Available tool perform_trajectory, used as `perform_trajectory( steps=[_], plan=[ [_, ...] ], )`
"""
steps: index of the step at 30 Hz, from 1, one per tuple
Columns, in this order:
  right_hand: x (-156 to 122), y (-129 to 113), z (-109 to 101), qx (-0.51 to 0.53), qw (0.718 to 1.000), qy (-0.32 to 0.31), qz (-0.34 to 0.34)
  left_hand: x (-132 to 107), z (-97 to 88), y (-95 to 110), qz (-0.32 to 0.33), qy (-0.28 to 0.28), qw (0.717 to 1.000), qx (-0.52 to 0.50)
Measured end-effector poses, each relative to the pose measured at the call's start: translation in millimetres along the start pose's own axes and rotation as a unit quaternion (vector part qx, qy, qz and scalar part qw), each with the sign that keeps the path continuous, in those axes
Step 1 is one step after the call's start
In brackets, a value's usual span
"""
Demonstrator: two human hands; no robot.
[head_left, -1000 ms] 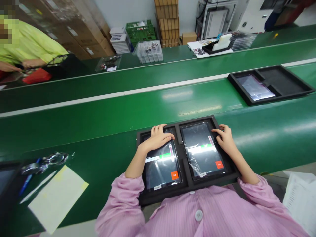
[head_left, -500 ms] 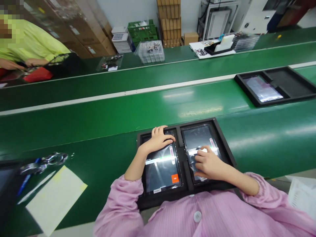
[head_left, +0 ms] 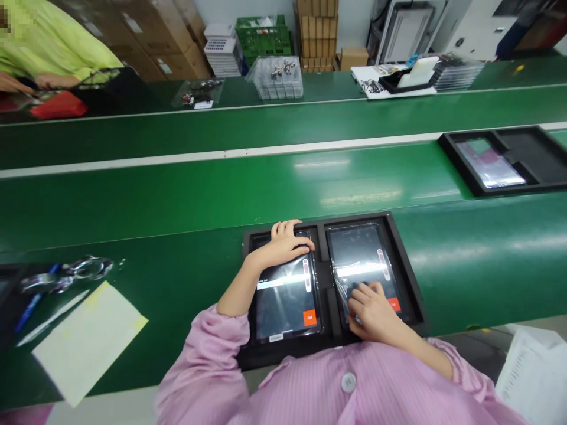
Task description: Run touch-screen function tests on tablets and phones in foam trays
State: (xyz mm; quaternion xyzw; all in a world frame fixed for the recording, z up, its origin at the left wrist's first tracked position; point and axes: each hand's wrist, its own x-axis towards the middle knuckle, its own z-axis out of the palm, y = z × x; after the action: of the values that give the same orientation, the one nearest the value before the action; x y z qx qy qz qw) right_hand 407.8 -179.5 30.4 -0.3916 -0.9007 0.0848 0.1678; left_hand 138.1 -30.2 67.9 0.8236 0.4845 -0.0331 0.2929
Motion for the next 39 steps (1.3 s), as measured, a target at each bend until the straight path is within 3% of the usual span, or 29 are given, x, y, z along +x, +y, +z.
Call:
perform_trajectory(
  steps=[5, 14, 17, 23, 29, 33, 36, 39],
  plan=[
    [-6, -5, 0, 0.03, 0.997, 0.057, 0.051, 0, -0.9, 1, -0.008, -0.008, 1.0, -0.001],
    [-12, -14, -4, 0.186, 0.973, 0.068, 0.122, 1, 2.2, -3, 0.0, 0.002, 1.0, -0.001],
    [-11, -15, -1, 0.212, 0.971, 0.048, 0.098, 2, 2.7, -4, 0.007, 0.005, 1.0, -0.002],
    [-5, -11, 4, 0.085, 0.988, 0.074, -0.105, 2, 2.9, -4, 0.012, 0.011, 1.0, -0.001],
    [-2, -11, 3, 0.071, 0.984, 0.046, -0.157, 2, 2.0, -2, 0.011, 0.01, 1.0, -0.006],
    [-1, -10, -4, 0.145, 0.976, 0.034, -0.161, 2, 2.2, -2, 0.008, 0.009, 1.0, -0.005],
    [-1, -4, -18, 0.2, 0.973, 0.044, -0.108, 2, 1.7, -2, 0.006, 0.005, 1.0, -0.007],
    [0, 7, -30, 0.167, 0.983, 0.056, -0.053, 2, 1.3, -2, 0.006, 0.002, 1.0, -0.01]
  ],
)
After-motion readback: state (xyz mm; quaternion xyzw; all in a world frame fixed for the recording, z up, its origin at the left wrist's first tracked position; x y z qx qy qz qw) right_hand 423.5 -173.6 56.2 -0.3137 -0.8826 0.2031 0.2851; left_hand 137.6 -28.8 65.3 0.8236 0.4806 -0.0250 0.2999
